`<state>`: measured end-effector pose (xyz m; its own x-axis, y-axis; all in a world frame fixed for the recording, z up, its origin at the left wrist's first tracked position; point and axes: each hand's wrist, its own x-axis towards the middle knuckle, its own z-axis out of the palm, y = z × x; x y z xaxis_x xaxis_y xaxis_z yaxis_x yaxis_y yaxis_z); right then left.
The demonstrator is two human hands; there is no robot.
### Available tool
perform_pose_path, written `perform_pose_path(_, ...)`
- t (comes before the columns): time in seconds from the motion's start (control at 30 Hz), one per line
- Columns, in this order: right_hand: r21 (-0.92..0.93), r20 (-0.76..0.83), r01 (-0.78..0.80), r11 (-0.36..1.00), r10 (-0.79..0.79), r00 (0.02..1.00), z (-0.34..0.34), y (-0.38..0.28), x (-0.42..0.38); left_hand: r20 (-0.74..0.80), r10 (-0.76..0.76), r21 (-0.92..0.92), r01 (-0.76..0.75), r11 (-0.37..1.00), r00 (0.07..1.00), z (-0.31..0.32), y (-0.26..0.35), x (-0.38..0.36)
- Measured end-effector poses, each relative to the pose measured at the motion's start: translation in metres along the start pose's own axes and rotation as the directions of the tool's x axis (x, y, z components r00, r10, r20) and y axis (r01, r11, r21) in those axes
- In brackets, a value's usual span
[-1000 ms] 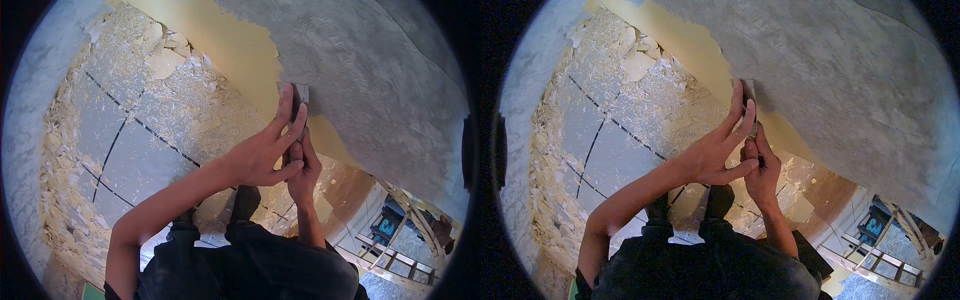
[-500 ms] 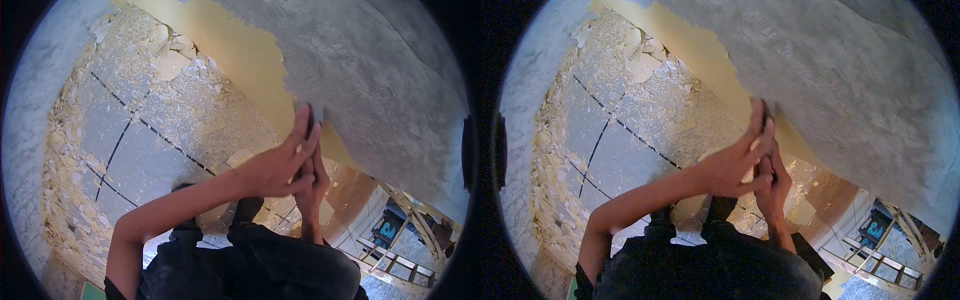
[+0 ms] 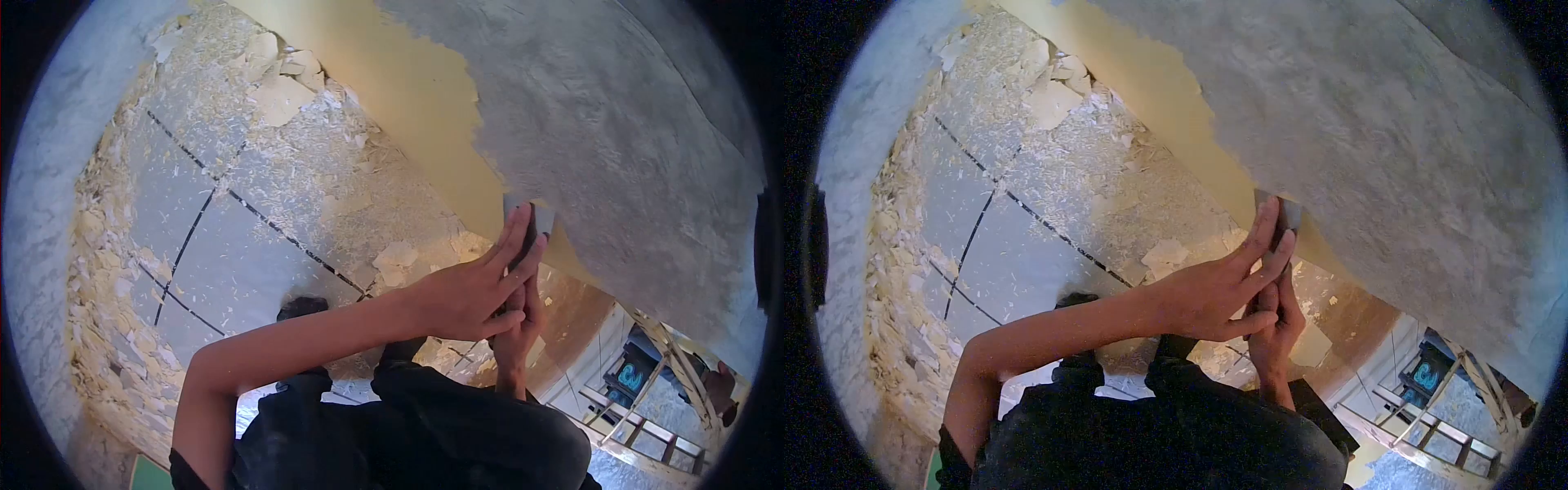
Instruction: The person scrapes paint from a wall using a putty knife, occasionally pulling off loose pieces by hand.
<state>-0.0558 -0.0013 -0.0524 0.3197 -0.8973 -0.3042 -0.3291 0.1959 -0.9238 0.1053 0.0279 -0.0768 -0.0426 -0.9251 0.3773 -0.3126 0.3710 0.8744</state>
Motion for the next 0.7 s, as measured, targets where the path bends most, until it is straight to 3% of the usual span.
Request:
perform_pose_path(0.03,0.03,0.021,-0.065,0.997,0.064,0.998,0.0,0.001,0.001,-0.005,-0.009,-0.003,0.009,1.0,1.0,-0.002,0.001,0.002)
perform_pose_path(0.17,0.041,-0.03,0.048,0.998,-0.047,0.998,0.02,-0.015,-0.002,0.12,-0.067,-0.096,0.078,0.992,0.99,-0.013,-0.003,-0.001)
perform_pose_path(0.3,-0.003,0.072,-0.007,1.0,0.007,0.997,-0.006,-0.006,0.01,0.037,0.001,0.063,-0.004,0.998,0.999,-0.003,-0.005,0.002)
perform_pose_path(0.4,-0.061,0.092,0.085,0.994,-0.08,0.993,-0.007,-0.006,0.023,-0.029,-0.02,0.093,0.022,0.995,0.999,0.002,-0.008,0.004)
perform_pose_path(0.47,-0.254,0.222,0.282,0.925,-0.228,0.948,0.003,-0.009,0.042,-0.063,-0.05,0.072,0.054,0.996,0.997,0.001,-0.009,0.005)
perform_pose_path(0.53,-0.208,0.246,0.366,0.907,-0.313,0.917,0.027,-0.007,0.062,-0.268,-0.067,0.155,0.112,0.982,0.961,-0.013,-0.013,0.009)
perform_pose_path(0.57,-0.163,0.265,0.448,0.879,-0.398,0.878,0.041,-0.007,0.065,-0.271,-0.065,0.163,0.113,0.98,0.96,-0.021,-0.015,0.007)
perform_pose_path(0.6,-0.05,0.203,0.288,0.956,-0.272,0.941,0.051,-0.008,0.059,-0.242,-0.074,0.164,0.115,0.98,0.968,-0.029,-0.016,0.004)
perform_pose_path(0.63,-0.05,0.204,0.291,0.955,-0.276,0.939,0.047,-0.005,0.055,-0.213,-0.082,0.163,0.118,0.98,0.974,-0.033,-0.017,0.002)
perform_pose_path(0.7,0.042,0.241,0.015,0.999,-0.024,0.97,0.036,0.005,0.045,-0.191,-0.084,0.094,0.103,0.99,0.978,-0.027,-0.014,0.0)
